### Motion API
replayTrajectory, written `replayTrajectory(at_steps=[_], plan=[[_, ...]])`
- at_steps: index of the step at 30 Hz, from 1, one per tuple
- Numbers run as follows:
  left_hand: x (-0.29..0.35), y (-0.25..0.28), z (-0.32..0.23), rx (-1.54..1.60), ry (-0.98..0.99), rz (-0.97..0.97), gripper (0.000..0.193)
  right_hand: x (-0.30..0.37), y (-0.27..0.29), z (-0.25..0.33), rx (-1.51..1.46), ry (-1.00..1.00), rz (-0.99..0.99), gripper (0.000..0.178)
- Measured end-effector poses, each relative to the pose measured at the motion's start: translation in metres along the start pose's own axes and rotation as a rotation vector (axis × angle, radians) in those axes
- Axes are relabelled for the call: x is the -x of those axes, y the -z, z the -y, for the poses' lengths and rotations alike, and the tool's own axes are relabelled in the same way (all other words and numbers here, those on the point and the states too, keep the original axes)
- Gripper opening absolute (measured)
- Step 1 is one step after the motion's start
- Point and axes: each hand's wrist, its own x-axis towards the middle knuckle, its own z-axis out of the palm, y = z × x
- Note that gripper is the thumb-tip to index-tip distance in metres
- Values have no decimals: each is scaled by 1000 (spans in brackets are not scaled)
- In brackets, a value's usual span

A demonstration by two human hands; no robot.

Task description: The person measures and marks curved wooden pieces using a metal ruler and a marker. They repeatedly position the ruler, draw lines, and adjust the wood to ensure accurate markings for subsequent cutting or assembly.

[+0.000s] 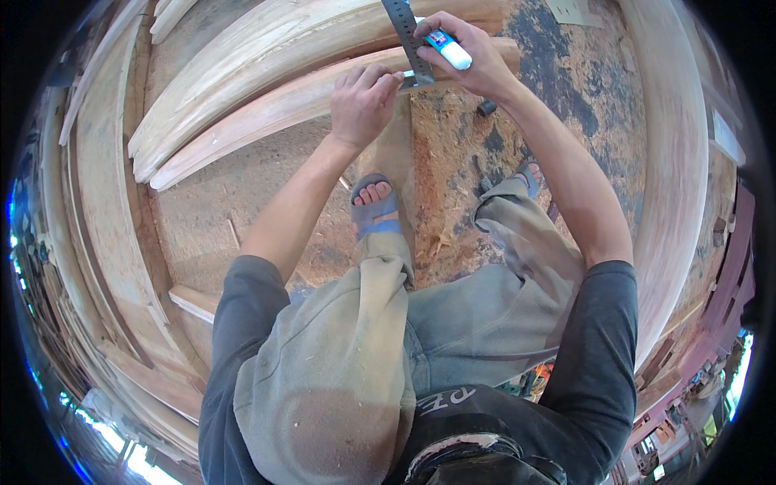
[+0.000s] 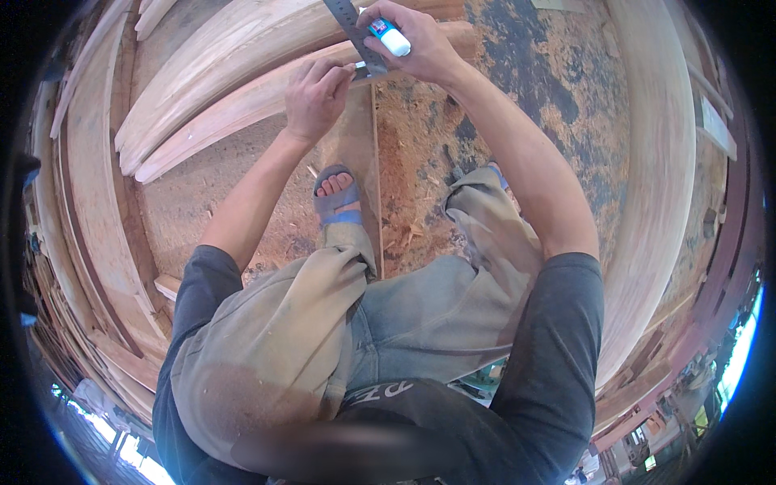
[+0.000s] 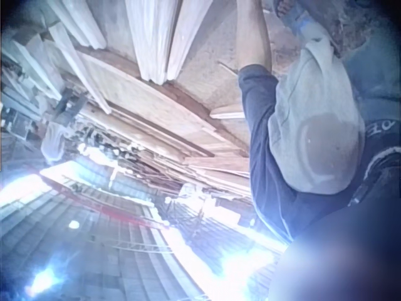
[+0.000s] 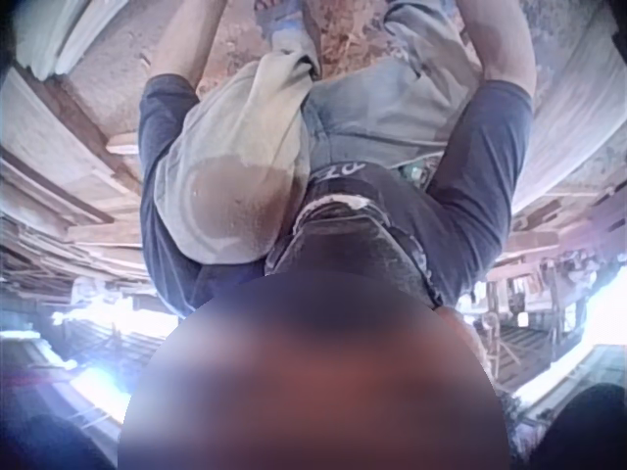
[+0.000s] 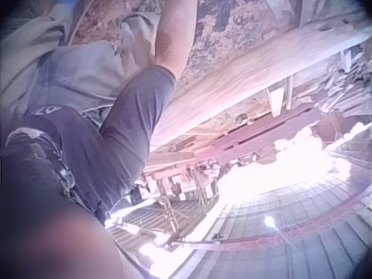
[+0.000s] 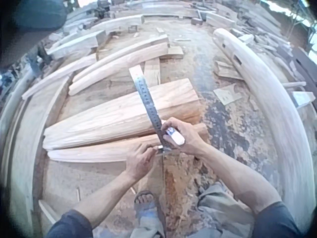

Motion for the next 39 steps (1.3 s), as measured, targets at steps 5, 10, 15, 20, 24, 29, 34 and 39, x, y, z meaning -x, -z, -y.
replayTrajectory(at_steps=[5, 10, 15, 20, 24, 29, 34, 39], plan=[[2, -3, 1, -7, -22, 13, 8, 5, 1, -4, 36, 48, -7, 25], [4, -4, 2, 20, -1, 7, 11, 8, 4, -4, 3, 61, -36, 26], [5, -3, 2, 67, 34, 26, 14, 24, 19, 0, -228, -228, -261, 38], [6, -3, 2, 72, 58, 21, 14, 48, 18, 5, -199, -153, -299, 38], [6, -3, 2, 65, 43, 5, 13, 61, 9, 13, -18, -50, -305, 28], [5, -2, 2, 85, 52, -3, 12, 69, 4, 22, 200, -110, -223, 23], [2, -1, 4, 108, 39, -20, 12, 63, -2, 21, 230, 10, -207, 23], [5, -2, 3, 88, 60, -24, 13, 61, -4, 22, 257, -18, -159, 25]])
